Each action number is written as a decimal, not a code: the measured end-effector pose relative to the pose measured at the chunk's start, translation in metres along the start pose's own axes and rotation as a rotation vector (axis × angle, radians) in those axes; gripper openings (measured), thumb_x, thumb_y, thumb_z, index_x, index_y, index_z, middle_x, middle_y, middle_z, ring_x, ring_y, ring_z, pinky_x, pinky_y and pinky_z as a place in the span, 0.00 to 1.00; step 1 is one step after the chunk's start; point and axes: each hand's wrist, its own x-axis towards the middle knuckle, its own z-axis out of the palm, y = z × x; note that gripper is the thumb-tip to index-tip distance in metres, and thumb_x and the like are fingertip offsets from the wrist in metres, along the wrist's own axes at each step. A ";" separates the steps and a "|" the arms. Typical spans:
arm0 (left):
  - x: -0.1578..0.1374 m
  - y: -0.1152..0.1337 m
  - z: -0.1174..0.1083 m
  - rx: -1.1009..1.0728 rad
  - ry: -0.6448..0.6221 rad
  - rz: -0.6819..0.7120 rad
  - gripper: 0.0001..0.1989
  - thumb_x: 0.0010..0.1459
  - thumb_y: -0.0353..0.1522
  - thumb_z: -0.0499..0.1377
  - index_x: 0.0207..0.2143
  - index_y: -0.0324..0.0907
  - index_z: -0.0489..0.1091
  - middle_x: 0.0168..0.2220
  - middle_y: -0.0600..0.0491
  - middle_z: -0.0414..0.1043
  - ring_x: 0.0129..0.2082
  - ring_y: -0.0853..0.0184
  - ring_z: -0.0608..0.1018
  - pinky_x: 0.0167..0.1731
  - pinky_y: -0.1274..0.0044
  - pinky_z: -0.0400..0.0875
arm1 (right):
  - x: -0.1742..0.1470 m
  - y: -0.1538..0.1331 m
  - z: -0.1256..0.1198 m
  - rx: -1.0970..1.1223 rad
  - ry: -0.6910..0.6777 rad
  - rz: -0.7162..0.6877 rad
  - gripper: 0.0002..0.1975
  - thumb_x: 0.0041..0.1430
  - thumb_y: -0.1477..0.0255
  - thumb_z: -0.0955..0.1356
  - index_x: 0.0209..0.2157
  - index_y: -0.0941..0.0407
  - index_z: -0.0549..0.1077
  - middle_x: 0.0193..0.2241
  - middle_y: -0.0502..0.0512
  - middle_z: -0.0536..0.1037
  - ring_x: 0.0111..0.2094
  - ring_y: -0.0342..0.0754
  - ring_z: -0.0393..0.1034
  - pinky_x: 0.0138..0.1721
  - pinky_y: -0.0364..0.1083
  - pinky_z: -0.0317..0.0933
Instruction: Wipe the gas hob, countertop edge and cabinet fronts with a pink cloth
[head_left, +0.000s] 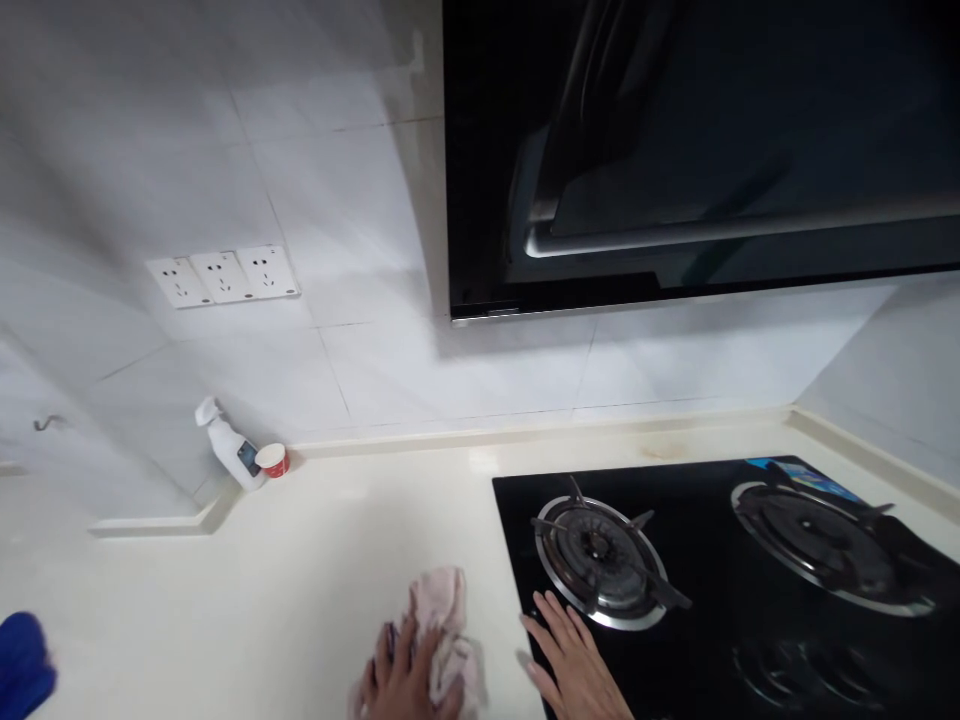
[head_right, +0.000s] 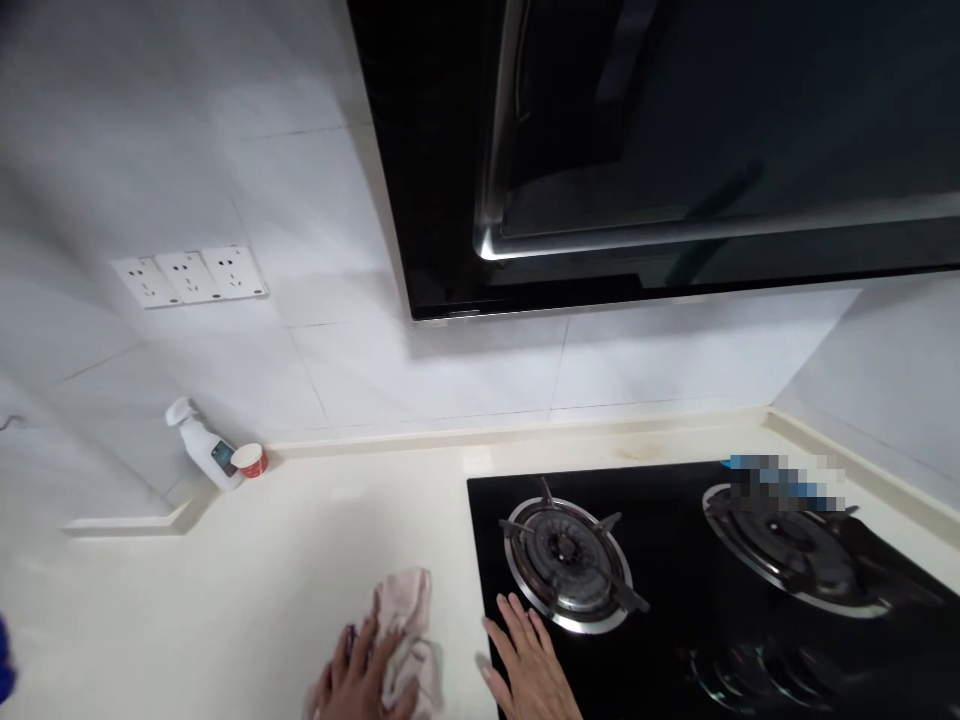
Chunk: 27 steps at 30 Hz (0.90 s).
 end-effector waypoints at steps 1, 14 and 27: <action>0.020 0.000 -0.008 0.018 -0.006 -0.043 0.27 0.53 0.43 0.62 0.58 0.63 0.71 0.65 0.56 0.65 0.65 0.43 0.63 0.57 0.51 0.60 | 0.001 0.000 0.000 -0.002 -0.001 0.004 0.26 0.68 0.56 0.64 0.65 0.46 0.65 0.67 0.55 0.62 0.67 0.55 0.57 0.62 0.54 0.57; 0.204 0.089 0.011 -0.025 -0.140 -0.120 0.29 0.60 0.47 0.57 0.63 0.53 0.66 0.70 0.48 0.55 0.68 0.39 0.53 0.61 0.48 0.50 | 0.004 0.004 0.000 0.001 0.025 0.007 0.23 0.68 0.60 0.64 0.62 0.46 0.68 0.65 0.55 0.66 0.65 0.55 0.61 0.60 0.54 0.61; 0.041 0.086 0.011 -0.124 -0.071 0.241 0.30 0.57 0.53 0.59 0.61 0.60 0.68 0.67 0.55 0.62 0.67 0.44 0.59 0.60 0.54 0.56 | -0.003 0.003 0.008 0.074 -0.046 0.061 0.21 0.70 0.58 0.61 0.59 0.47 0.72 0.66 0.54 0.65 0.67 0.55 0.57 0.63 0.57 0.60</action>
